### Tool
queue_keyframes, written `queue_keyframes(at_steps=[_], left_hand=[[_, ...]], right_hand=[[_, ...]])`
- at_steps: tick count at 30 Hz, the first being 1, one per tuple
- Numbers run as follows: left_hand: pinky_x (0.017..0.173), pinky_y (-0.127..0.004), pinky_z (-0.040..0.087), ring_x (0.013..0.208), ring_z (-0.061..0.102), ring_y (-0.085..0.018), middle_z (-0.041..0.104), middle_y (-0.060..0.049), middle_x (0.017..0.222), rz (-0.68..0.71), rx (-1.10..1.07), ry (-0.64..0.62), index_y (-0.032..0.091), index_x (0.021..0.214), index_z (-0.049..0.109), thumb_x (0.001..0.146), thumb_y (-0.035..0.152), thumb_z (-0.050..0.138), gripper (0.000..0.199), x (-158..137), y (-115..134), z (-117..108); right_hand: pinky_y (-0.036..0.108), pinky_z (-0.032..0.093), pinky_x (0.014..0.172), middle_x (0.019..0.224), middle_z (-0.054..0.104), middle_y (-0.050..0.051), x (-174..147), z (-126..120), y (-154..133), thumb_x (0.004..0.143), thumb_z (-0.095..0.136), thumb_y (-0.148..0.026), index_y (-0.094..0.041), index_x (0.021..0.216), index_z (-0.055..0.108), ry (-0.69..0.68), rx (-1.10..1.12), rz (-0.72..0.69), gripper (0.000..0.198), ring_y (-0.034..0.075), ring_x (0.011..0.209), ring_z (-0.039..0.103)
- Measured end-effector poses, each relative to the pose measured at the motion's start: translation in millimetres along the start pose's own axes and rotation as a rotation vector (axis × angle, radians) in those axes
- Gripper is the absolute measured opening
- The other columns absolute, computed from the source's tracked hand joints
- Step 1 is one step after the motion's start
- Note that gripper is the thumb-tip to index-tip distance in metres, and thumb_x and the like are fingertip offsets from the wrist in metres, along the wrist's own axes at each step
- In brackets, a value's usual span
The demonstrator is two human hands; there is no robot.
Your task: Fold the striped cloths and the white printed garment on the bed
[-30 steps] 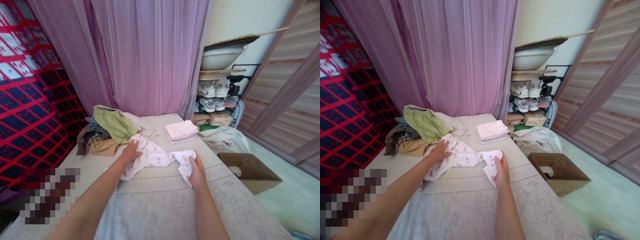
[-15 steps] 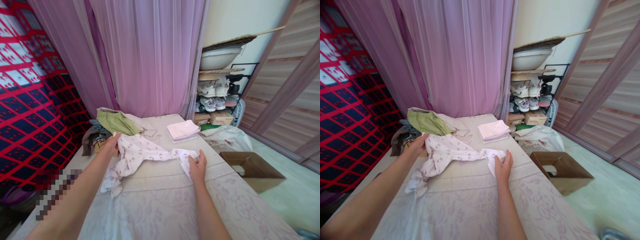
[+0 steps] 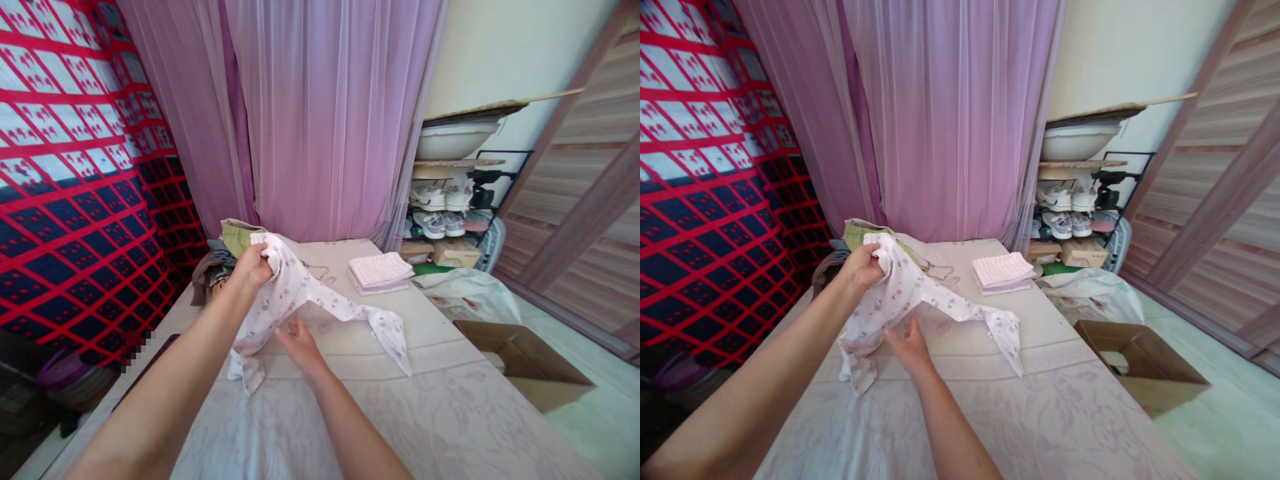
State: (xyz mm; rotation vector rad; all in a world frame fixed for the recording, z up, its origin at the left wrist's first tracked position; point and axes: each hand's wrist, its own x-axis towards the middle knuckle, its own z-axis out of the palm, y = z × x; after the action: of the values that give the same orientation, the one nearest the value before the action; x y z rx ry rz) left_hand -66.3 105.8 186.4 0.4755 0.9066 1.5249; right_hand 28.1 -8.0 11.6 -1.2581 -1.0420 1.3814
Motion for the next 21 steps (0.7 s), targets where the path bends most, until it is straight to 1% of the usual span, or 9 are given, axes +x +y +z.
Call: queue_keyframes(at_steps=[1, 3, 6, 8, 11, 13, 15, 19, 21], left_hand=[[0.064, -0.027, 0.057, 0.057, 0.064, -0.012, 0.063, -0.003, 0.074, 0.021, -0.021, -0.012, 0.013, 0.094, 0.056, 0.081, -0.002, 0.043, 0.024, -0.8, 2.2, 3.0], [0.065, -0.026, 0.057, 0.058, 0.064, -0.012, 0.063, -0.002, 0.075, 0.064, -0.055, -0.025, 0.015, 0.097, 0.056, 0.079, -0.003, 0.043, 0.029, -0.4, 5.7, 7.4], [0.066, -0.026, 0.056, 0.059, 0.064, -0.012, 0.062, -0.002, 0.073, 0.132, -0.086, -0.019, 0.015, 0.097, 0.056, 0.078, -0.003, 0.044, 0.028, 4.1, 11.0, 8.6], [0.068, -0.027, 0.056, 0.06, 0.063, -0.012, 0.061, -0.001, 0.071, 0.192, -0.1, 0.016, 0.014, 0.097, 0.055, 0.078, -0.003, 0.043, 0.029, 8.2, 17.6, 3.6], [0.074, -0.027, 0.054, 0.066, 0.063, -0.011, 0.061, -0.001, 0.075, 0.289, -0.122, 0.103, 0.015, 0.102, 0.054, 0.076, -0.005, 0.04, 0.035, 13.7, 32.2, -15.4], [0.077, -0.029, 0.054, 0.072, 0.064, -0.012, 0.063, -0.001, 0.079, 0.343, -0.127, 0.161, 0.016, 0.105, 0.053, 0.073, -0.006, 0.039, 0.041, 15.7, 40.5, -34.9], [0.078, -0.032, 0.055, 0.077, 0.065, -0.015, 0.064, -0.001, 0.08, 0.392, -0.093, 0.224, 0.019, 0.104, 0.053, 0.068, -0.005, 0.042, 0.044, 14.8, 42.9, -58.5], [0.074, -0.035, 0.056, 0.077, 0.065, -0.018, 0.064, 0.001, 0.078, 0.4, 0.069, 0.307, 0.022, 0.1, 0.055, 0.067, 0.006, 0.05, 0.037, -1.9, 25.5, -113.7], [0.072, -0.032, 0.055, 0.074, 0.065, -0.017, 0.064, 0.001, 0.076, 0.383, 0.186, 0.32, 0.022, 0.099, 0.057, 0.069, 0.016, 0.054, 0.031, -18.8, 9.7, -144.4]], right_hand=[[0.037, 0.041, 0.097, 0.136, 0.054, 0.012, 4.5, 7.3, -1.2, 0.057, 0.079, -0.052, -0.022, 0.137, 0.047, -0.027, 0.103, 0.015, 0.091, 0.027, 0.123, 0.05], [0.036, 0.038, 0.099, 0.132, 0.057, 0.008, 10.4, 16.8, -5.6, 0.056, 0.08, -0.05, -0.023, 0.125, 0.056, -0.116, 0.246, -0.005, 0.078, 0.026, 0.125, 0.048], [0.035, 0.042, 0.091, 0.104, 0.07, 0.005, 8.5, 17.7, -11.7, 0.058, 0.079, -0.048, -0.02, 0.098, 0.066, -0.268, 0.386, -0.041, 0.051, 0.024, 0.104, 0.058], [0.034, 0.044, 0.082, 0.088, 0.071, 0.003, 2.2, 4.8, -14.6, 0.06, 0.078, -0.05, -0.018, 0.089, 0.067, -0.326, 0.442, -0.035, 0.045, 0.022, 0.089, 0.062], [0.031, 0.044, 0.076, 0.084, 0.07, 0.002, -6.9, -41.5, -24.5, 0.061, 0.078, -0.049, -0.019, 0.088, 0.067, -0.394, 0.405, -0.009, 0.043, 0.02, 0.081, 0.062], [0.029, 0.044, 0.075, 0.092, 0.071, 0.002, -9.9, -85.4, -38.4, 0.057, 0.082, -0.041, -0.019, 0.097, 0.067, -0.478, 0.313, 0.023, 0.048, 0.019, 0.083, 0.062], [0.027, 0.044, 0.073, 0.099, 0.07, 0.003, -11.8, -131.1, -56.4, 0.056, 0.083, -0.038, -0.021, 0.106, 0.065, -0.472, 0.233, 0.047, 0.056, 0.018, 0.083, 0.063], [0.024, 0.044, 0.068, 0.102, 0.067, 0.004, -22.5, -206.0, -84.5, 0.063, 0.079, -0.041, -0.021, 0.112, 0.062, -0.415, -0.01, 0.063, 0.056, 0.016, 0.081, 0.062], [0.021, 0.041, 0.059, 0.088, 0.066, 0.002, -30.6, -232.8, -87.4, 0.066, 0.077, -0.043, -0.019, 0.107, 0.065, -0.426, -0.189, 0.074, 0.049, 0.012, 0.068, 0.058]])
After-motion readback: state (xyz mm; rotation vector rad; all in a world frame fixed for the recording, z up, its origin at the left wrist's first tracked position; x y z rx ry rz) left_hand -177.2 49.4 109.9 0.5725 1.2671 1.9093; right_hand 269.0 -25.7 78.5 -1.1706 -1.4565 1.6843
